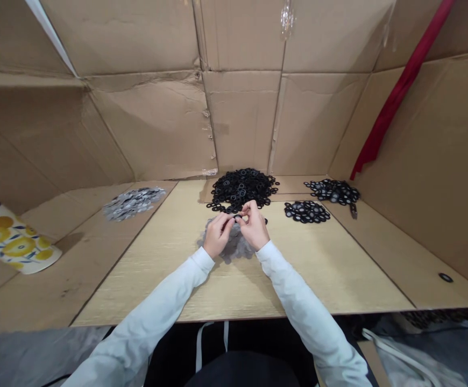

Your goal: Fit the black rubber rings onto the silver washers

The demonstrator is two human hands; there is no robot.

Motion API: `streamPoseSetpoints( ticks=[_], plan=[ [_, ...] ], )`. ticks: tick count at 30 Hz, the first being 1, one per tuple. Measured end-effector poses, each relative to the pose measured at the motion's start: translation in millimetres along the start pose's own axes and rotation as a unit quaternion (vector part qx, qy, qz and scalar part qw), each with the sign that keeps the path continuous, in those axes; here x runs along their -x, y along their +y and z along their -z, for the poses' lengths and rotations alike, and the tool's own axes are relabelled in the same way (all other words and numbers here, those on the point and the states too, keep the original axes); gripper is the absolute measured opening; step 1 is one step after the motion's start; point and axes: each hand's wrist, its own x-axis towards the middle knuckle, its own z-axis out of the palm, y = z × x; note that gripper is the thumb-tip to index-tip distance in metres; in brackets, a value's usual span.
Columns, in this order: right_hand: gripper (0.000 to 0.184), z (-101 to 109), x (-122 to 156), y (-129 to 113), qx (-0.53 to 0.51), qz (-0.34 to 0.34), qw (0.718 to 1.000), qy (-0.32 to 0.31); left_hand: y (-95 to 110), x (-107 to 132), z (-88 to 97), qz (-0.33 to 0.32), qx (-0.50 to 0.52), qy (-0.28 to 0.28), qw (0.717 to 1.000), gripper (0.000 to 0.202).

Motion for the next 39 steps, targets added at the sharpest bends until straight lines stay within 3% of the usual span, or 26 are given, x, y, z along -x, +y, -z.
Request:
streamPoseSetpoints(
  ticks=[7,11,15,20,26,33,39],
  plan=[
    [0.041,0,-4,-1,-0.162,-0.058,0.985,-0.004,3,-3,-5.9,0.102,0.111,0.0,0.989,0.024],
    [0.036,-1,-2,1,-0.137,-0.042,0.989,-0.034,2,-4,-2.6,0.118,0.133,-0.007,0.984,0.028],
    [0.033,-3,1,0,-0.122,-0.029,0.989,-0.076,-2,-7,3.4,0.066,0.071,-0.026,0.995,0.028],
    [0.027,-6,4,-4,-0.082,-0.01,0.995,-0.063,-4,-8,4.1,-0.014,-0.01,-0.014,1.0,0.027],
    [0.028,-8,5,-4,-0.059,-0.002,0.998,-0.025,-2,-8,5.6,-0.038,-0.04,-0.005,0.998,0.025],
    [0.031,-7,3,-3,-0.119,-0.009,0.991,-0.06,-6,-10,6.8,-0.026,-0.019,-0.022,0.999,0.028],
    [0.034,-7,3,-3,-0.136,-0.025,0.99,-0.036,-9,-5,5.2,-0.039,-0.026,-0.014,0.999,0.028]
  ],
)
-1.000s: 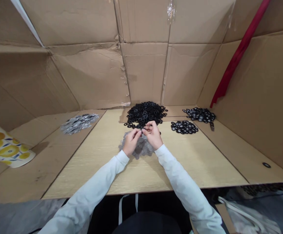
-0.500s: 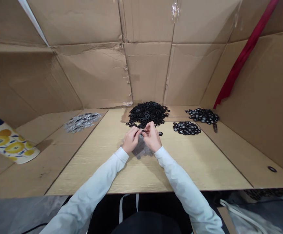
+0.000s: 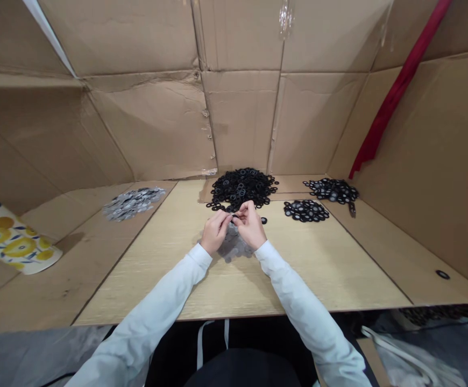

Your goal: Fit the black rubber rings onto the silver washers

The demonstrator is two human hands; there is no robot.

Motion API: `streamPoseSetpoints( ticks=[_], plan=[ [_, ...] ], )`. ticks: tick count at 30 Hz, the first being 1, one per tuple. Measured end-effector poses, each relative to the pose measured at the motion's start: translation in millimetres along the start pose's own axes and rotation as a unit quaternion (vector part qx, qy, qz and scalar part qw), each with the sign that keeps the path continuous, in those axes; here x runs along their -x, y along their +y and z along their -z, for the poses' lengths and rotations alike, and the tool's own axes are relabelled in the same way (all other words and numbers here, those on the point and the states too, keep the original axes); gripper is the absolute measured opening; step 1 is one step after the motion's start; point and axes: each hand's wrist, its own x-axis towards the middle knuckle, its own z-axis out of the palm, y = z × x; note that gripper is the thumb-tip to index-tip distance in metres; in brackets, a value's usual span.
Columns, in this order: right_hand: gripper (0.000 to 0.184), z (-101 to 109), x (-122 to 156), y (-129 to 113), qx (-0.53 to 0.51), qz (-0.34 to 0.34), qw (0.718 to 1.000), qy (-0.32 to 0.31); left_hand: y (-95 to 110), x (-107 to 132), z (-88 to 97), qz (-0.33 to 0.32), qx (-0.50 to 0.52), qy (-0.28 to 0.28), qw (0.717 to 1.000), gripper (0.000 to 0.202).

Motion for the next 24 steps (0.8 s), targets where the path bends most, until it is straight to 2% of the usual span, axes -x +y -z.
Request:
streamPoseSetpoints(
  ticks=[3,10,18,24],
  plan=[
    [0.036,2,-1,-3,-0.023,-0.011,1.0,-0.002,1,-1,-0.5,0.022,0.047,-0.001,0.999,0.026],
    [0.042,7,-3,-7,-0.098,-0.095,0.991,-0.012,4,-5,-4.7,0.14,0.154,0.011,0.978,0.032],
    [0.035,9,-5,-3,-0.057,-0.118,0.991,-0.032,2,-4,-7.9,0.193,0.203,0.002,0.96,0.038],
    [0.035,8,-4,-7,-0.065,-0.139,0.988,0.009,1,-5,-10.6,0.206,0.258,-0.006,0.944,0.042]
  ],
)
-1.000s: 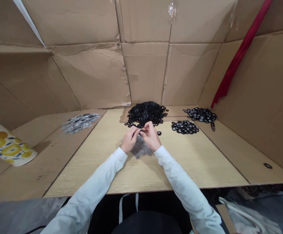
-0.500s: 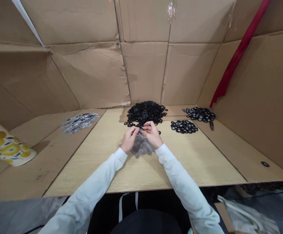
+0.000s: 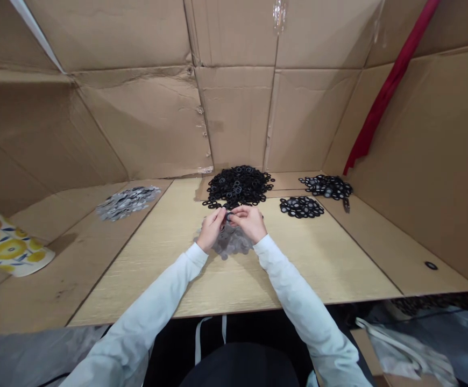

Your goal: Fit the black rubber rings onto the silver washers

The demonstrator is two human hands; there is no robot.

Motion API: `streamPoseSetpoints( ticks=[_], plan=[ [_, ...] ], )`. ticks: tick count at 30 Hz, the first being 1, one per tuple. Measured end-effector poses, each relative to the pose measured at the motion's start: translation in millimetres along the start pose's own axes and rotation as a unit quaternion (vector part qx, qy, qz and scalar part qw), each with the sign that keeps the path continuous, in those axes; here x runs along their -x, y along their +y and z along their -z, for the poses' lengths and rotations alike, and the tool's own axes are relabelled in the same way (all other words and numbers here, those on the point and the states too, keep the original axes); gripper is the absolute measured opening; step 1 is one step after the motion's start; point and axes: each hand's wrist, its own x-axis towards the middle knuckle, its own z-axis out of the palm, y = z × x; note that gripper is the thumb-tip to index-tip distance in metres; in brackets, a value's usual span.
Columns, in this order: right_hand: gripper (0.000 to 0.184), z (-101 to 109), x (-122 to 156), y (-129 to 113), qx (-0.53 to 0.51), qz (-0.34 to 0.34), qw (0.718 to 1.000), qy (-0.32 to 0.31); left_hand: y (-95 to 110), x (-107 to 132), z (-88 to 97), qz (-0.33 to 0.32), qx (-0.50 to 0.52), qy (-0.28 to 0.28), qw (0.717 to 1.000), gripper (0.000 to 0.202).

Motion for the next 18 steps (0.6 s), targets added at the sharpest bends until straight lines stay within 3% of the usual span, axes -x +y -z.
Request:
streamPoseSetpoints(
  ticks=[11,18],
  plan=[
    [0.038,-1.5,1.8,0.1,-0.004,0.018,1.0,0.014,0.6,2.3,1.3,-0.019,-0.053,0.022,0.998,0.039],
    [0.041,1.1,-1.1,6.1,0.053,0.042,0.997,0.028,8.8,5.6,-0.2,-0.05,-0.107,0.038,0.992,0.032]
  ],
)
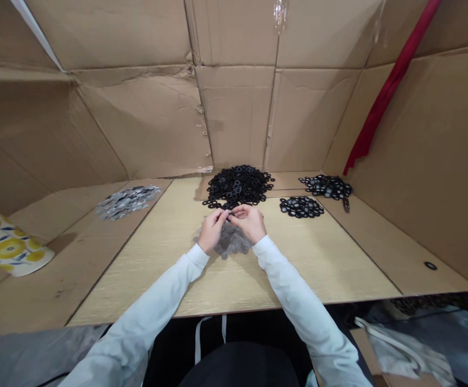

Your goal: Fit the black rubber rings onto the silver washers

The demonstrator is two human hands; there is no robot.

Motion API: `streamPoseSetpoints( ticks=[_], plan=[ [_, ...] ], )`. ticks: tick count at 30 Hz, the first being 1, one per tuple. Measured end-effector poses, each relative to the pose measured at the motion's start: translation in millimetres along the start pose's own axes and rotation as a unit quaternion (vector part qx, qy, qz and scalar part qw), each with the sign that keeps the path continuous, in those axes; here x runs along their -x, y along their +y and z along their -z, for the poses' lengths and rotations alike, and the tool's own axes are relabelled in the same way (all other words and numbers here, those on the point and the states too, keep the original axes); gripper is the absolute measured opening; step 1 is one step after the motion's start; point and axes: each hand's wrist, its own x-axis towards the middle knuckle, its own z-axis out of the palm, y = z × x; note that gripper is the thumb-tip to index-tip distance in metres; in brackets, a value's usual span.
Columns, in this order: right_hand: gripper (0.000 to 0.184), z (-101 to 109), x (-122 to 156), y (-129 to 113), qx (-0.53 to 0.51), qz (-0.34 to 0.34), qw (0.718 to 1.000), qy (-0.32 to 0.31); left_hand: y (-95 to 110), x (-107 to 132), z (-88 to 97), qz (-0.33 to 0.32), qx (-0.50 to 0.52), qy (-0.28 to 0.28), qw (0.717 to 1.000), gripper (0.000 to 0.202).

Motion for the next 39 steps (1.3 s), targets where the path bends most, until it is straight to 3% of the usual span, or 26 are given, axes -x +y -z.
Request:
streamPoseSetpoints(
  ticks=[7,11,14,18,22,31,36,39],
  plan=[
    [0.024,2,-2,4,0.156,0.091,0.984,0.014,-2,2,-0.3,-0.028,-0.069,0.007,0.997,0.029],
    [0.018,2,-1,1,0.183,0.101,0.978,0.022,-3,2,1.9,-0.045,-0.077,-0.004,0.996,0.025],
    [0.017,5,-4,-1,0.14,0.091,0.985,0.031,-2,1,1.5,-0.037,-0.033,-0.016,0.999,0.018],
    [0.024,8,-8,-3,0.023,0.037,0.999,-0.008,-5,-1,-2.1,0.01,0.061,-0.03,0.998,0.017],
    [0.023,7,-9,-1,0.006,0.045,0.999,-0.024,-6,-1,-4.4,0.054,0.114,-0.05,0.991,0.02],
    [0.012,5,-9,8,0.161,0.102,0.981,0.025,-7,-2,-3.6,0.073,0.119,-0.021,0.99,0.022],
    [0.01,0,-1,1,0.261,0.136,0.954,0.062,-9,-3,-4.0,0.073,0.114,-0.012,0.991,0.023],
    [0.009,-1,0,-1,0.261,0.139,0.953,0.068,-10,-4,-4.5,0.072,0.111,-0.008,0.991,0.025]
  ],
)
